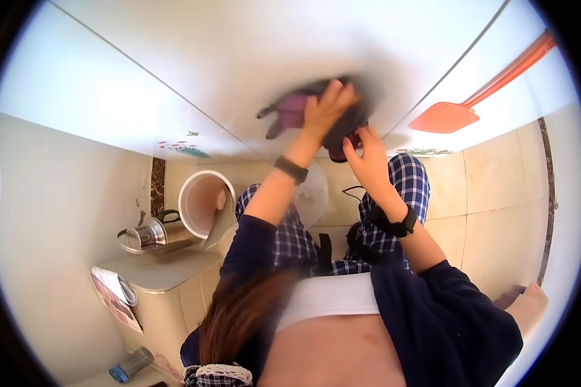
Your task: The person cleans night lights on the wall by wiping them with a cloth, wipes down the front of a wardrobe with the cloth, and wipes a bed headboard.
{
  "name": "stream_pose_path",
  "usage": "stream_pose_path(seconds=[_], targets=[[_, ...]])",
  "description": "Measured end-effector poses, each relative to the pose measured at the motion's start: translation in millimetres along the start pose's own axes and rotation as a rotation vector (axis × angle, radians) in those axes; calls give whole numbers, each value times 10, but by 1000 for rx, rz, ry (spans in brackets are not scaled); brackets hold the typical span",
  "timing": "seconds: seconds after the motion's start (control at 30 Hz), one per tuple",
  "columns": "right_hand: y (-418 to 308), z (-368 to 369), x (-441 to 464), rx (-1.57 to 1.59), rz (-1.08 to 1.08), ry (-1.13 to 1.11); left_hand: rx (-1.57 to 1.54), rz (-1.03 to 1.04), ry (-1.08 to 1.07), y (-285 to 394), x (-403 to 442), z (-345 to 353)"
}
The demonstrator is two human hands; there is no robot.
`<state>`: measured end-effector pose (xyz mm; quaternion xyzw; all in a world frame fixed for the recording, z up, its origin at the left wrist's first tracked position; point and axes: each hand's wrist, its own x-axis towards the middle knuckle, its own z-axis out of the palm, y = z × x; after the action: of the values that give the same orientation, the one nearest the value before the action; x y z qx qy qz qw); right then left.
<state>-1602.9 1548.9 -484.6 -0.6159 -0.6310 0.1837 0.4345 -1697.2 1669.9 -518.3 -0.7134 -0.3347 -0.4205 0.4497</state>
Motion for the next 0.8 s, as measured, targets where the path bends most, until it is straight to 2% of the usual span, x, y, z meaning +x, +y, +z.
stream_pose_path(seconds=[0.07, 0.13, 0.2, 0.23, 0.37, 0.47, 0.53, 0.6, 0.7, 0.8], targets=[[194, 22, -96, -4, 130, -55, -5, 207, -146, 135, -238, -25], [286, 119, -153, -14, 85, -15, -95, 241, -204, 194, -458, 41], [128, 134, -140, -110, 1, -12, -156, 220, -255, 33, -525, 52], [5, 130, -139, -60, -82, 15, -179, 202, -284, -104, -563, 41], [-643, 182, 63, 37, -420, 45, -146, -26, -305, -954, -499, -139], [-1110, 293, 237, 203, -499, -30, -60, -253, -209, -1529, -311, -287], [-1229, 314, 342, 324, -456, -36, -3, -328, -143, -1696, -92, -356], [-1194, 305, 344, 360, -398, -23, 28, -315, -106, -1648, 208, -395], [-786, 169, 180, 246, -283, 55, 55, -191, -75, -1254, 679, -385], [-253, -94, 25, 170, -152, 124, 84, 23, -119, -626, 864, -348]])
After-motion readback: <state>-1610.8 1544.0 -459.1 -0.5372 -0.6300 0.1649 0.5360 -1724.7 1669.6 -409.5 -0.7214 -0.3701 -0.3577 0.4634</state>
